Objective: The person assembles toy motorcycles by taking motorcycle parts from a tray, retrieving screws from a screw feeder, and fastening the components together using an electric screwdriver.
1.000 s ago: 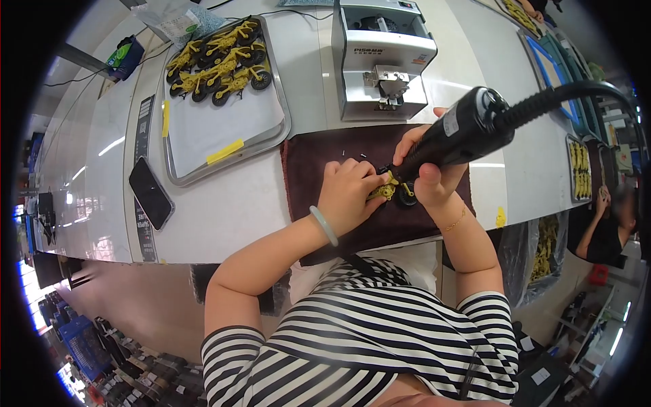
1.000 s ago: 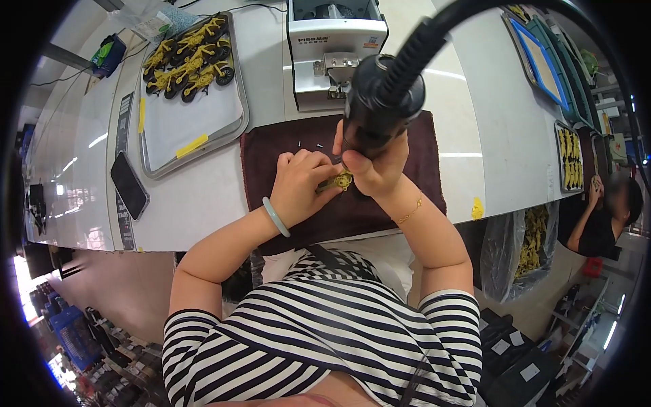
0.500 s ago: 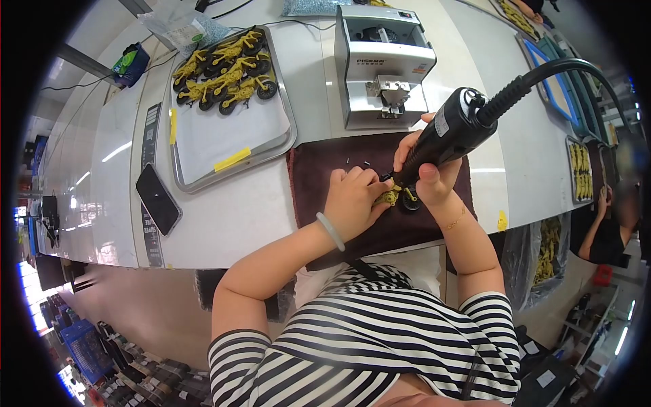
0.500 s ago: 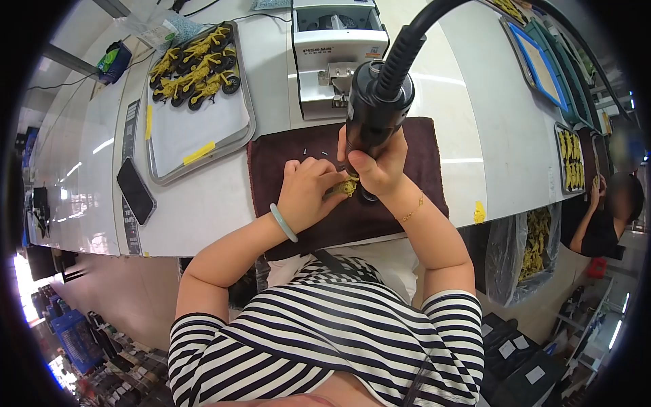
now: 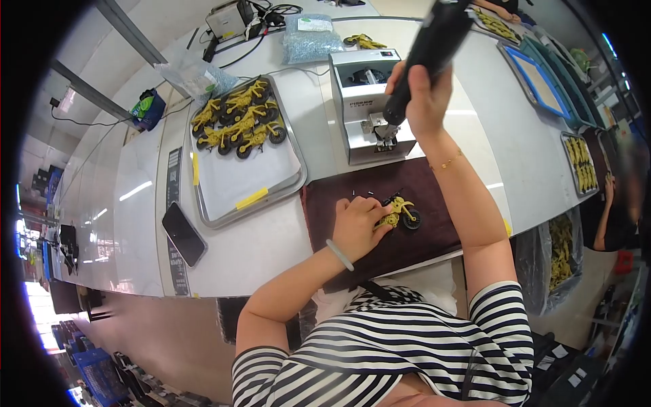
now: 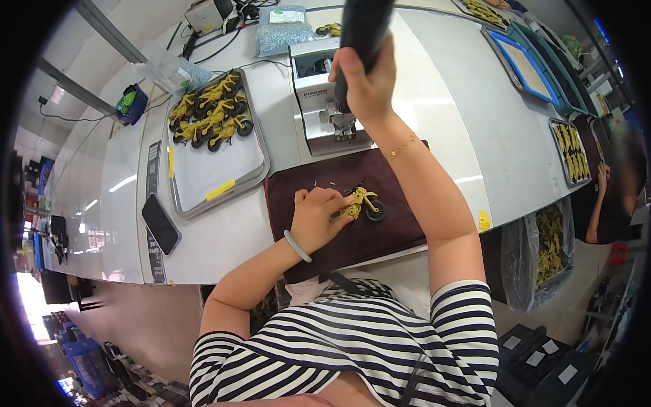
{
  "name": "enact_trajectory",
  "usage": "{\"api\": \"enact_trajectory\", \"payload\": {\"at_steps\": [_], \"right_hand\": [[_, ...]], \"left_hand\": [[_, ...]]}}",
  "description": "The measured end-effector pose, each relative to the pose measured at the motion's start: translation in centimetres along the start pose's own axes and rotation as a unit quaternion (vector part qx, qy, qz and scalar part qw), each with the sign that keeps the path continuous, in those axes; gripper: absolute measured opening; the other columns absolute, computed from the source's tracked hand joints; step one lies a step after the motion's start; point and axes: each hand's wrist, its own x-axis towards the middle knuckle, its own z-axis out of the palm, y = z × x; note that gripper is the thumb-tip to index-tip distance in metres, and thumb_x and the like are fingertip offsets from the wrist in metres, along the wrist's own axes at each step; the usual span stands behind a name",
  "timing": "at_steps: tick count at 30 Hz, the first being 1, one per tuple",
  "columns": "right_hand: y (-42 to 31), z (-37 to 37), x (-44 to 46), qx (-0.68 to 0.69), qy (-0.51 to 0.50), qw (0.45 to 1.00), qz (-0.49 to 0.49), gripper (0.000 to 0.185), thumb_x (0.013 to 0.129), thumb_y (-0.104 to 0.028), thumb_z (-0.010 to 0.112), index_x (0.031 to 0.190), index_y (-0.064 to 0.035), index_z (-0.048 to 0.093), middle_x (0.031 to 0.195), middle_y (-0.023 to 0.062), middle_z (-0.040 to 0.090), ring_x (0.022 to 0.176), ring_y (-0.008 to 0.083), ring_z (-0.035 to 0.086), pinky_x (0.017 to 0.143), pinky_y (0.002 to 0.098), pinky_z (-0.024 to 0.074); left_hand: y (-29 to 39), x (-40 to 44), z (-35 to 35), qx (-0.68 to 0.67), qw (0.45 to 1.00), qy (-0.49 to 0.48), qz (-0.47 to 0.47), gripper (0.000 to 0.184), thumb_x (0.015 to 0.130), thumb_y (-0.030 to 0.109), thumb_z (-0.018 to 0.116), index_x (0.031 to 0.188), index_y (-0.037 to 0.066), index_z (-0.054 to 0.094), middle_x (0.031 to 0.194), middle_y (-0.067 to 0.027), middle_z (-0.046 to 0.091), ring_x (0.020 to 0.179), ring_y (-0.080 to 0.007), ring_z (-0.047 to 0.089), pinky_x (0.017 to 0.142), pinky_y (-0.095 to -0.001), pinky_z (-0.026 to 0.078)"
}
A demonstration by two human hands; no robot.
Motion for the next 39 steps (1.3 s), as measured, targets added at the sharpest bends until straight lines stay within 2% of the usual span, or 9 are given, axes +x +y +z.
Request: {"api": "enact_trajectory", "payload": {"at_steps": [3, 8, 12, 14, 16, 17, 18, 33, 39], "right_hand": [[1.2, 0.4, -1.1, 0.007, -0.012, 0.997, 0.071, 0.049, 0.083, -0.024, 0.061, 0.119, -0.0017, 0.037, 0.075, 0.0048, 0.054, 0.054, 0.0111, 0.053, 0.049, 0.0236, 0.0447], [0.8, 0.2, -1.7, -0.003, -0.007, 0.997, 0.073, 0.048, 0.083, -0.023, 0.06, 0.119, -0.0008, 0.037, 0.074, 0.0046, 0.054, 0.053, 0.0103, 0.052, 0.049, 0.0233, 0.0443], [-2.5, -0.6, -4.8, 0.044, -0.024, 0.991, 0.123, 0.043, 0.083, -0.021, 0.059, 0.114, -0.0007, 0.036, 0.074, 0.0071, 0.053, 0.055, 0.012, 0.052, 0.051, 0.0242, 0.0441], [-4.4, -1.5, -7.3, 0.062, -0.017, 0.989, 0.134, 0.048, 0.083, -0.024, 0.06, 0.116, -0.0017, 0.033, 0.075, 0.0091, 0.053, 0.056, 0.0137, 0.053, 0.051, 0.0248, 0.0443], [-6.8, -1.9, -9.2, -0.027, -0.011, 0.987, 0.156, 0.08, 0.08, -0.051, 0.057, 0.128, 0.0037, 0.023, 0.069, 0.0098, 0.053, 0.054, 0.0157, 0.053, 0.053, 0.0248, 0.0443], [-7.5, -2.4, -10.1, -0.04, -0.015, 0.985, 0.168, 0.093, 0.077, -0.054, 0.057, 0.134, 0.0044, 0.011, 0.068, 0.0093, 0.053, 0.054, 0.0151, 0.054, 0.054, 0.0245, 0.0443], [-8.3, -2.7, -10.7, -0.047, -0.016, 0.983, 0.177, 0.095, 0.077, -0.056, 0.057, 0.133, 0.0049, 0.011, 0.067, 0.0092, 0.053, 0.055, 0.0147, 0.054, 0.054, 0.0243, 0.0446], [-8.3, -4.3, -13.5, -0.054, -0.022, 0.986, 0.155, 0.094, 0.073, -0.058, 0.059, 0.13, 0.0011, 0.012, 0.071, 0.0103, 0.052, 0.057, 0.0156, 0.053, 0.055, 0.0251, 0.0453], [-7.6, -4.8, -14.3, -0.03, -0.037, 0.986, 0.16, 0.084, 0.073, -0.053, 0.063, 0.124, -0.0015, 0.02, 0.072, 0.0106, 0.052, 0.058, 0.0154, 0.053, 0.056, 0.0242, 0.0445]], "left_hand": [[0.0, 0.2, 0.0, 0.005, 1.0, -0.003, -0.005, 0.029, 0.069, 0.024, 0.068, 0.095, 0.014, 0.064, 0.083, 0.0029, 0.055, 0.082, -0.0152, 0.05, 0.074, -0.035, 0.031], [0.1, 0.1, 0.0, 0.005, 1.0, 0.007, -0.007, 0.03, 0.066, 0.025, 0.07, 0.094, 0.016, 0.065, 0.085, 0.0039, 0.056, 0.082, -0.0143, 0.051, 0.073, -0.0327, 0.029], [0.2, 0.1, -0.1, 0.001, 1.0, -0.001, -0.009, 0.031, 0.065, 0.025, 0.071, 0.094, 0.015, 0.065, 0.085, 0.0037, 0.056, 0.082, -0.0147, 0.051, 0.074, -0.0331, 0.029], [0.2, 0.2, 0.0, 0.012, 1.0, -0.018, -0.022, 0.031, 0.065, 0.025, 0.071, 0.094, 0.015, 0.065, 0.084, 0.0036, 0.055, 0.082, -0.0151, 0.05, 0.074, -0.0336, 0.029], [0.1, 0.2, 0.3, -0.002, 1.0, -0.011, -0.018, 0.031, 0.065, 0.025, 0.071, 0.094, 0.015, 0.065, 0.083, 0.0036, 0.055, 0.082, -0.0152, 0.049, 0.075, -0.0343, 0.028], [0.1, 0.2, 0.3, 0.003, 1.0, 0.001, -0.007, 0.031, 0.065, 0.024, 0.071, 0.094, 0.015, 0.065, 0.082, 0.0031, 0.054, 0.081, -0.0153, 0.049, 0.074, -0.034, 0.029], [0.2, 0.2, 0.3, 0.009, 1.0, 0.013, 0.003, 0.03, 0.066, 0.024, 0.071, 0.094, 0.015, 0.065, 0.081, 0.0025, 0.053, 0.08, -0.0153, 0.049, 0.073, -0.0338, 0.029], [0.3, 0.3, 0.3, 0.005, 1.0, 0.004, -0.006, 0.03, 0.064, 0.024, 0.072, 0.091, 0.013, 0.065, 0.082, 0.0031, 0.054, 0.079, -0.0146, 0.049, 0.074, -0.033, 0.027], [0.5, 0.4, 0.3, 0.016, 1.0, -0.001, -0.005, 0.03, 0.063, 0.023, 0.072, 0.091, 0.013, 0.066, 0.079, 0.0031, 0.053, 0.077, -0.0145, 0.048, 0.073, -0.0326, 0.027]]}}
